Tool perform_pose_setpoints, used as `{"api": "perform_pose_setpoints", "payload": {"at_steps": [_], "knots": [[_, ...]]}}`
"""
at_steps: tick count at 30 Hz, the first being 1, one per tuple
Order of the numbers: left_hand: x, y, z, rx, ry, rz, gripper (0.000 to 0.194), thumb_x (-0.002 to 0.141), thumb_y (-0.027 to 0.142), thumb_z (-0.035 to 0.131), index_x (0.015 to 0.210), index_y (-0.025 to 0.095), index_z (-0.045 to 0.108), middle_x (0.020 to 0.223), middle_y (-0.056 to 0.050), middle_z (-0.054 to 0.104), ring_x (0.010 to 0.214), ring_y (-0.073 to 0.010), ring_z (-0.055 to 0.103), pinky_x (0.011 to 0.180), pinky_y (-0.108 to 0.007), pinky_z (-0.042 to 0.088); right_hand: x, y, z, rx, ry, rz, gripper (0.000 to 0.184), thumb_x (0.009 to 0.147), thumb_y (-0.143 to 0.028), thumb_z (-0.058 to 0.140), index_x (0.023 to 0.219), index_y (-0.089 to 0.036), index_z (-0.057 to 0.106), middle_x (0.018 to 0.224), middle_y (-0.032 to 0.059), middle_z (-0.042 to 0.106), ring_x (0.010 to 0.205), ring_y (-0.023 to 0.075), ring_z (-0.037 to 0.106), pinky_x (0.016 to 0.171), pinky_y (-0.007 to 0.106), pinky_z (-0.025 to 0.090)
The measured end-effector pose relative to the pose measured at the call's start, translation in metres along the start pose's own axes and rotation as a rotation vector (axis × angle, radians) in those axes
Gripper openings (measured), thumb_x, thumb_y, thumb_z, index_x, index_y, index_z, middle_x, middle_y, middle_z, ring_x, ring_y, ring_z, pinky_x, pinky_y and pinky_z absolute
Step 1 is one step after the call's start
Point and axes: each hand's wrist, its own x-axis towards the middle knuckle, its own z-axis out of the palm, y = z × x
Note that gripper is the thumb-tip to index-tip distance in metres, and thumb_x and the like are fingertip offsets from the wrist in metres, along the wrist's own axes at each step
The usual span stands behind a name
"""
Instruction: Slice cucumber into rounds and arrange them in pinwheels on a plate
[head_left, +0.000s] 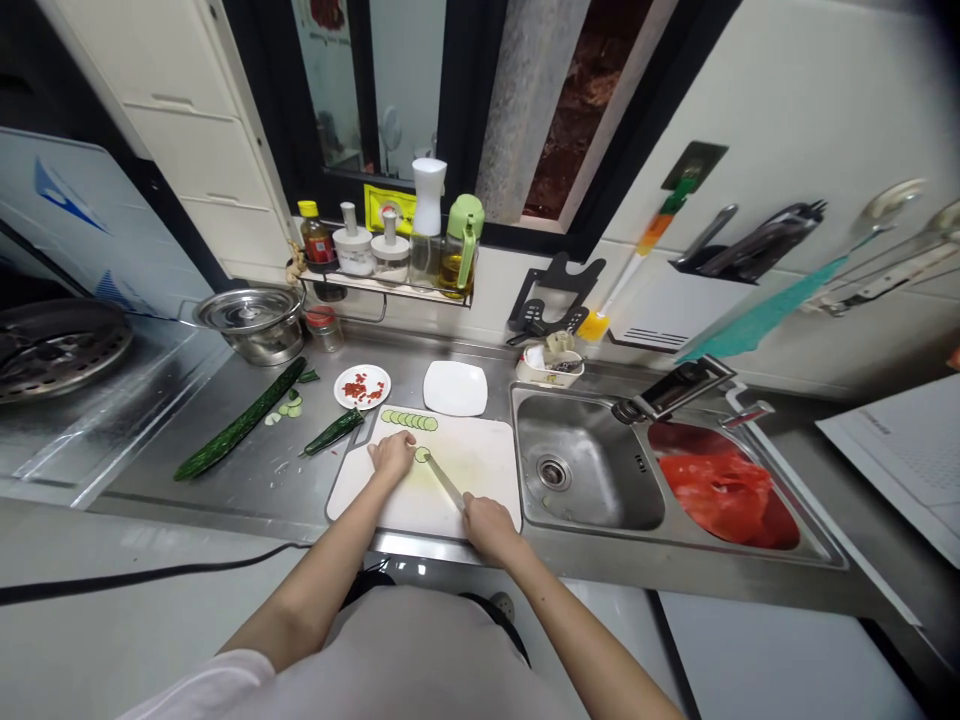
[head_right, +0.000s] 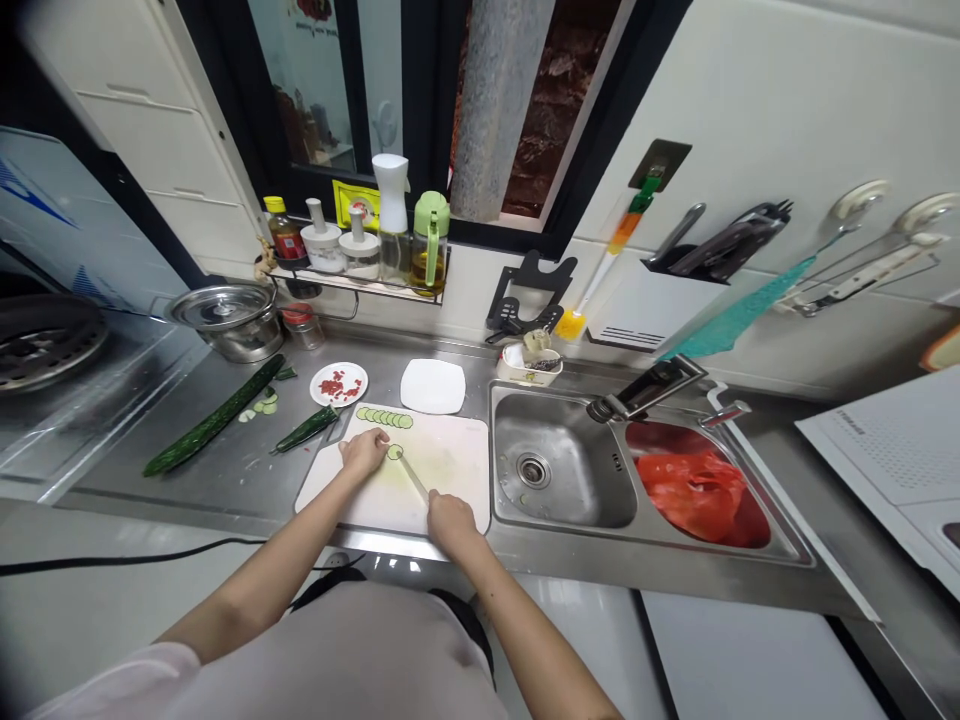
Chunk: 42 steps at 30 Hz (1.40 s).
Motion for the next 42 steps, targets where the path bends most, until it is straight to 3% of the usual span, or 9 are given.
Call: {"api": "perform_pose_setpoints", "payload": {"at_steps": [19, 35, 42], "knots": [[0.002, -0.001, 0.0, -0.007, 0.005, -0.009, 0.017, 0.078, 0.027, 0.056, 0.092, 0.028, 0.065, 0.099, -0.002, 0.073, 0.103, -0.0235, 0.061, 0.089, -0.04, 0.03, 0.019, -0.007, -0.01, 0.036, -0.029, -0.001, 0.032, 0.088, -0.011, 0.035, 0.112, -0.012, 0.056, 0.103, 0.0173, 0.068, 0.097, 0.0252, 0.065, 0.073, 0.032, 0.045], [0.004, -0.001, 0.0, 0.0, -0.024, -0.012, 0.017, 0.079, 0.027, 0.057, 0.093, 0.029, 0.064, 0.097, 0.0, 0.073, 0.101, -0.0219, 0.061, 0.091, -0.039, 0.028, -0.003, 0.006, -0.001, 0.067, -0.044, 0.005, 0.031, 0.089, -0.015, 0.035, 0.11, -0.013, 0.057, 0.102, 0.0176, 0.068, 0.096, 0.0263, 0.065, 0.073, 0.033, 0.044], [0.003, 0.0, 0.0, 0.001, -0.025, -0.019, 0.015, 0.08, 0.028, 0.057, 0.093, 0.029, 0.065, 0.099, 0.0, 0.073, 0.102, -0.0229, 0.061, 0.09, -0.038, 0.029, 0.004, -0.001, -0.002, 0.069, -0.042, 0.007, 0.031, 0.089, -0.014, 0.035, 0.112, -0.012, 0.055, 0.103, 0.018, 0.068, 0.096, 0.0269, 0.065, 0.073, 0.034, 0.045]]}}
